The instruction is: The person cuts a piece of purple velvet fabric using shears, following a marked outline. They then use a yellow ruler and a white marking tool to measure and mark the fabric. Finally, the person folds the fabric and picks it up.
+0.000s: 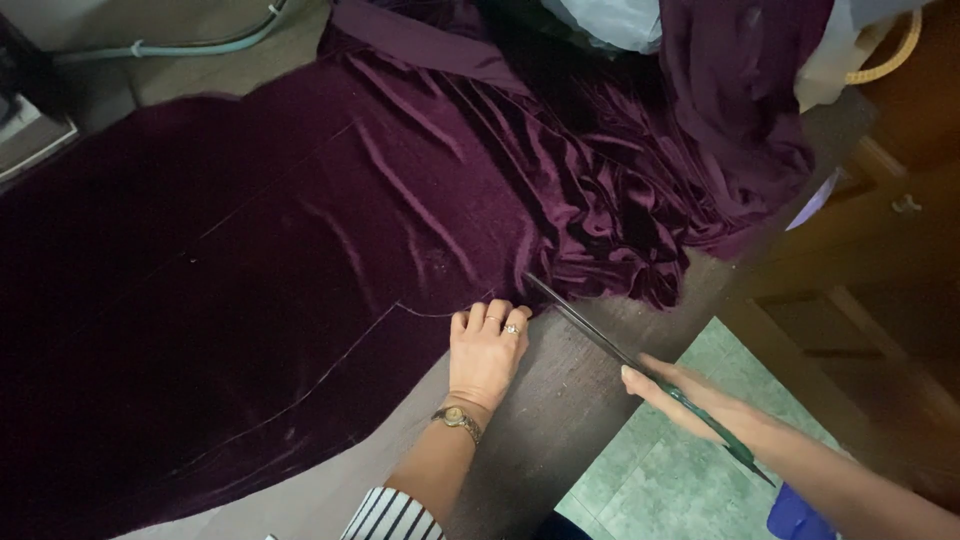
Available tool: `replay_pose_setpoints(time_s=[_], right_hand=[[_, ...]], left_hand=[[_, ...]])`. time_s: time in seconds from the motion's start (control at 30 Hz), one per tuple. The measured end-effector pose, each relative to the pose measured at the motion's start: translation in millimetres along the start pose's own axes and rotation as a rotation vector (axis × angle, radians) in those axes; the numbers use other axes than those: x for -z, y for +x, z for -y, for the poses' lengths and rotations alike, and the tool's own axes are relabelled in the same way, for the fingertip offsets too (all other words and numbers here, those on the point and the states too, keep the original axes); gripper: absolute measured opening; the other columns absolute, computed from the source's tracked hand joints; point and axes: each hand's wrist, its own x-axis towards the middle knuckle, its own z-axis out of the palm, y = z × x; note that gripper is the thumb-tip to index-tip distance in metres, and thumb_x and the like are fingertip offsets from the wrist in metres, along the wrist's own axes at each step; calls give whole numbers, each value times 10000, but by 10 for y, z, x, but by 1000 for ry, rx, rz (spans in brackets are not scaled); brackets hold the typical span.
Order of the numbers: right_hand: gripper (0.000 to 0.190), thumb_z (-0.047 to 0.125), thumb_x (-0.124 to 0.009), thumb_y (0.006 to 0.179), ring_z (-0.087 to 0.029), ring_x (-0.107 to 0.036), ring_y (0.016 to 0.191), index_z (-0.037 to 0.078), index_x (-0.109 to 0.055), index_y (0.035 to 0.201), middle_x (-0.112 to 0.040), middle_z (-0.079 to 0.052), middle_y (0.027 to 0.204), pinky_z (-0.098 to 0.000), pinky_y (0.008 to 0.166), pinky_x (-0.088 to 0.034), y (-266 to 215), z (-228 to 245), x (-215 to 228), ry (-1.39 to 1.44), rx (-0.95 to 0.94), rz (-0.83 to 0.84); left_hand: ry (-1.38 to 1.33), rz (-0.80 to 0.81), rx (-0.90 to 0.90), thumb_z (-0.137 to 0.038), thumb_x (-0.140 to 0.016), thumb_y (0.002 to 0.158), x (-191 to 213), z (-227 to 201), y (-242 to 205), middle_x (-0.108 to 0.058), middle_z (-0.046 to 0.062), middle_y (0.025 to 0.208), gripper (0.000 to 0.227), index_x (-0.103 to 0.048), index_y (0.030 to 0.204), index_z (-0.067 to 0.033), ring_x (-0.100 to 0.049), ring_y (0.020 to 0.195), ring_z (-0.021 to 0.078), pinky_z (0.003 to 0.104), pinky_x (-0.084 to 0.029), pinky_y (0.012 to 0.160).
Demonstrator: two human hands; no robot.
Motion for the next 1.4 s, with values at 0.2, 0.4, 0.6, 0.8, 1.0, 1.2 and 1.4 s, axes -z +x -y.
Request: replay_pose_setpoints(time_s=[0.2, 0.4, 0.6, 0.8, 1.0, 1.2, 1.4], right_hand=[[821, 647, -386, 770, -134, -416, 1408, 272, -300, 1495, -693, 6, 1322, -386, 1212, -229, 132, -115, -13, -19, -79, -45], [686, 600, -421, 788, -149, -538, 1330, 274, -560, 1376, -725, -9, 1285, -348, 1153, -342, 122, -138, -4, 48, -84, -38], [534, 590, -351, 839, -101, -646, 1182, 181, -659, 988, -717, 36, 1073, -302, 1025, -464, 49, -92, 10, -65, 80, -9], [911, 715, -403, 728, -175, -241, 1477, 280, -231, 1509, -255, 41, 1579, -430, 1232, -190, 160, -178, -8, -31, -144, -44], [1021, 826, -315, 841, -340, -427, 1368, 41, -277, 1493, -429, -207, 1464, -487, 1102, -388, 353, -517, 82, -288, 125, -19], [944, 784, -299, 873, -333, -448, 1356, 50, -350, 1465, -482, -199, 1436, -482, 1091, -408, 252, -387, 45, -301, 110, -33], [787, 689, -338, 737, -168, -507, 1361, 341, -463, 1432, -517, 69, 1469, -400, 1169, -337, 2, -98, -15, -84, -54, -20]], left_hand=[[-50, -33, 10, -339, -678, 875, 7, -1, 7, -582, -2, 911, 197, -660, 1009, -196, -511, 777, 219, 374, -391, 681], [-23, -32, 3, -177, -639, 874, 12, 0, 3, -548, -28, 897, 124, -675, 978, -232, -479, 757, 203, 361, -370, 674], [-50, -30, 6, -178, -621, 892, -5, 6, -9, -556, -26, 907, 145, -690, 1003, -242, -486, 769, 209, 371, -379, 683], [-71, -13, 9, -171, -604, 893, -15, 15, -18, -560, -18, 917, 155, -675, 1014, -237, -487, 773, 210, 372, -371, 681], [-52, 6, 7, -250, -600, 906, -94, 34, -57, -489, -26, 867, 99, -606, 1005, -255, -519, 818, 174, 333, -406, 737], [-62, 27, 12, -256, -601, 904, -48, 28, -33, -479, -32, 865, 103, -601, 1007, -250, -511, 818, 169, 329, -405, 737], [-68, -12, 11, -198, -616, 912, 6, 8, -1, -568, -4, 913, 122, -685, 1011, -217, -496, 772, 216, 378, -385, 687]])
